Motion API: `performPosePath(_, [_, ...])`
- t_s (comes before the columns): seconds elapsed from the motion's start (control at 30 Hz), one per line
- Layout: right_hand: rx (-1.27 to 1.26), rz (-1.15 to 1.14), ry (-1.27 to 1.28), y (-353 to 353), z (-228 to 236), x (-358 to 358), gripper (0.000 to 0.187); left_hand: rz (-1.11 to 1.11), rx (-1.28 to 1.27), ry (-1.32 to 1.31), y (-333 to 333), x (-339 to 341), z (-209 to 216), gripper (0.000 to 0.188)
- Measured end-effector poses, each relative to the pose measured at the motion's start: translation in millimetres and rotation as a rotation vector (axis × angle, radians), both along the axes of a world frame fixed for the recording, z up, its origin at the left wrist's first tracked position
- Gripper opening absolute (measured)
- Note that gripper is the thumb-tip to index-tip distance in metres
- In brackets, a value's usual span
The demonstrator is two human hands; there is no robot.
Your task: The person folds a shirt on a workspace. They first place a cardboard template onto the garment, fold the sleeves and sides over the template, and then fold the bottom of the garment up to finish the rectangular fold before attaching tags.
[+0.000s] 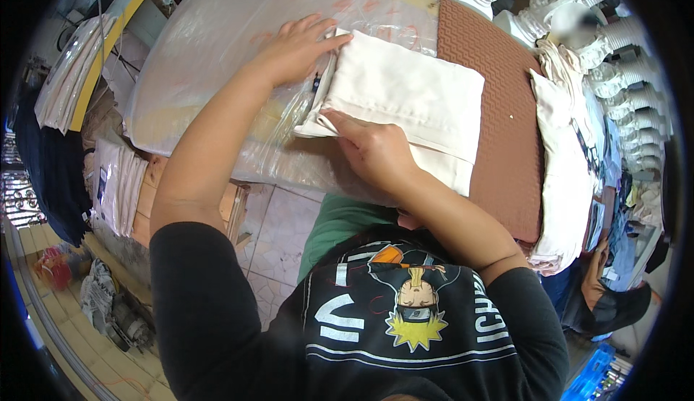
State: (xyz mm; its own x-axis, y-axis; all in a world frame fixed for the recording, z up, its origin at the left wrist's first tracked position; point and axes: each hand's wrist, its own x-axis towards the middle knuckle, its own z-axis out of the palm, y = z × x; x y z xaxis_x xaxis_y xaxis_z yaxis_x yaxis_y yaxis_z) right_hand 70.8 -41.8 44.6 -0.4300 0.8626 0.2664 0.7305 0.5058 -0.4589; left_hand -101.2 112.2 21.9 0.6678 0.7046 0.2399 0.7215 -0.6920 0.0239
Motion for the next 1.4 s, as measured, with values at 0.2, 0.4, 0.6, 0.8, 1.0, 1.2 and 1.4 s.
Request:
performPosePath(0.2, [-0.203, -0.041, 0.291, -2, 26, 16, 0.027, -0.199, 0.065, -0.054, 4, -5, -8, 0.058])
performPosePath(0.4, [-0.269, -0.009, 0.439, -11, 40, 29, 0.024, -0.286, 0.072, -0.089, -1, -10, -6, 0.046])
performPosePath(0.6, [-0.564, -0.042, 0.750, -21, 54, 54, 0.024, -0.271, 0.096, -0.247, -10, -12, -6, 0.034])
performPosePath(0.8, [-0.604, -0.075, 1.038, -12, 77, 93, 0.024, -0.270, 0.056, -0.250, -26, -6, 42, 0.031])
performPosePath(1.0, [-0.563, -0.031, 1.001, -16, 73, 103, 0.025, -0.172, -0.069, -0.041, -54, -1, 54, 0.035])
performPosePath(1.2, [-0.608, -0.056, 0.938, -20, 67, 105, 0.025, -0.262, -0.033, -0.018, -75, -17, 34, 0.051])
performPosePath(1.4, [-0.591, 0.008, 0.922, -30, 54, 100, 0.026, -0.290, 0.065, -0.069, -73, -17, 13, 0.060])
